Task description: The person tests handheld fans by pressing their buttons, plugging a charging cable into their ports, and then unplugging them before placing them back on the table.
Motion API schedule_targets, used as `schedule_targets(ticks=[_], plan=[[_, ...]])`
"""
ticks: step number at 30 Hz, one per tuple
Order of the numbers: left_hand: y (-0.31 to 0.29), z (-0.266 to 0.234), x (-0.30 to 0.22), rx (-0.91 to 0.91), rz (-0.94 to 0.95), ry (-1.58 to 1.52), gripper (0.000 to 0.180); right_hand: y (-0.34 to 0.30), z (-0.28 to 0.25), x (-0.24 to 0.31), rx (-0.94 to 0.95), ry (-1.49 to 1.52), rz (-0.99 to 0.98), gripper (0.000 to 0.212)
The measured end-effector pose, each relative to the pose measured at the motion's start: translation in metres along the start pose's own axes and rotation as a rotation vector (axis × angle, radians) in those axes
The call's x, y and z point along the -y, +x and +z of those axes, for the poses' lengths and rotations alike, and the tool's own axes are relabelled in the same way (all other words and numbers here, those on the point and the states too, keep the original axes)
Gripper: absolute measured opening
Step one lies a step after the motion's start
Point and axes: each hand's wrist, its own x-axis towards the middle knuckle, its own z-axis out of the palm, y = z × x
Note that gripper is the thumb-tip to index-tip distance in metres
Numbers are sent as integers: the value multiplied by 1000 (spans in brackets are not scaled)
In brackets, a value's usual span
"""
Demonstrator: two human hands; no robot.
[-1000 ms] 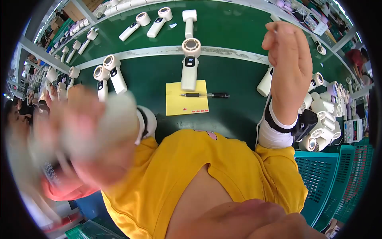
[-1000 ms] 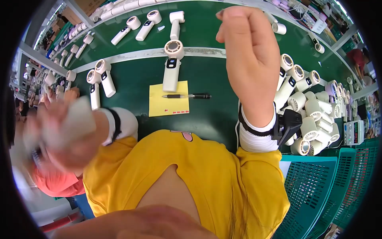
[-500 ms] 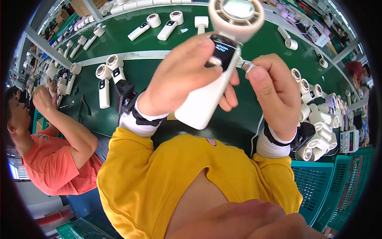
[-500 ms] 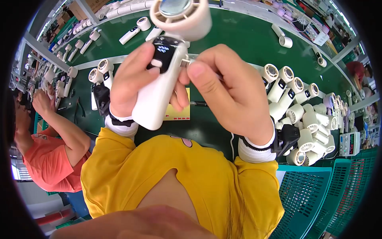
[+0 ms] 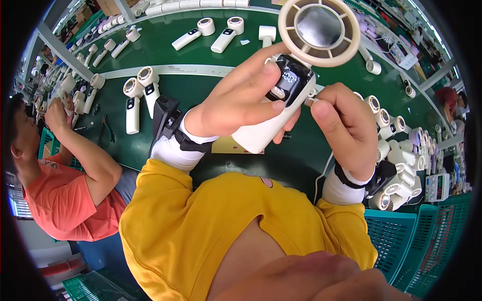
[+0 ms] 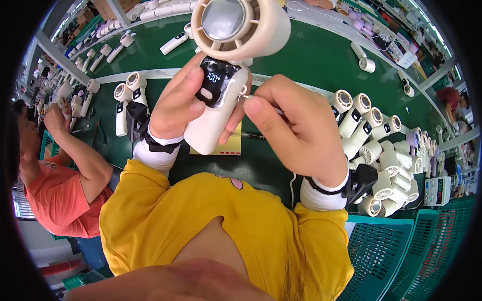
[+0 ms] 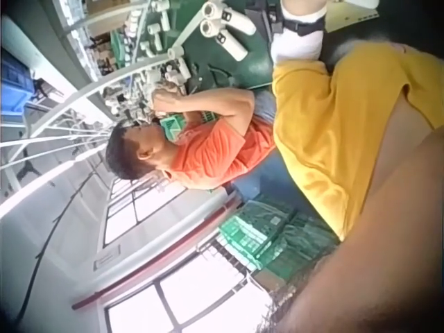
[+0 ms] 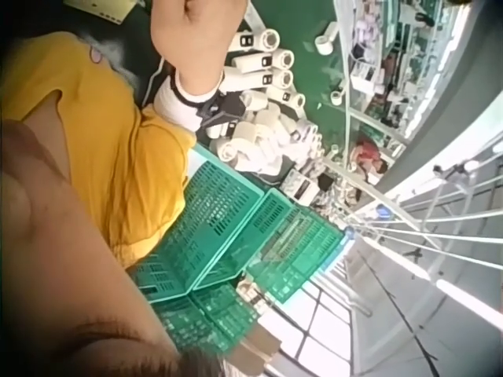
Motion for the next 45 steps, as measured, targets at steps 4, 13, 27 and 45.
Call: schedule_targets(ticks=[4,13,27,45], plan=[[-1,-2,0,85,-76,-176,49,2,-5,-6,92,108,-14,18],[6,2,19,-162,126,56,60,8,15,-11,-127,-36,13,18],[3,3,19,-118,262,420,56,6,7,-12,-68,104,160,13],[-53,-27,-46,-104,736,104,54,-1,-13,3,-428,189,50,17]])
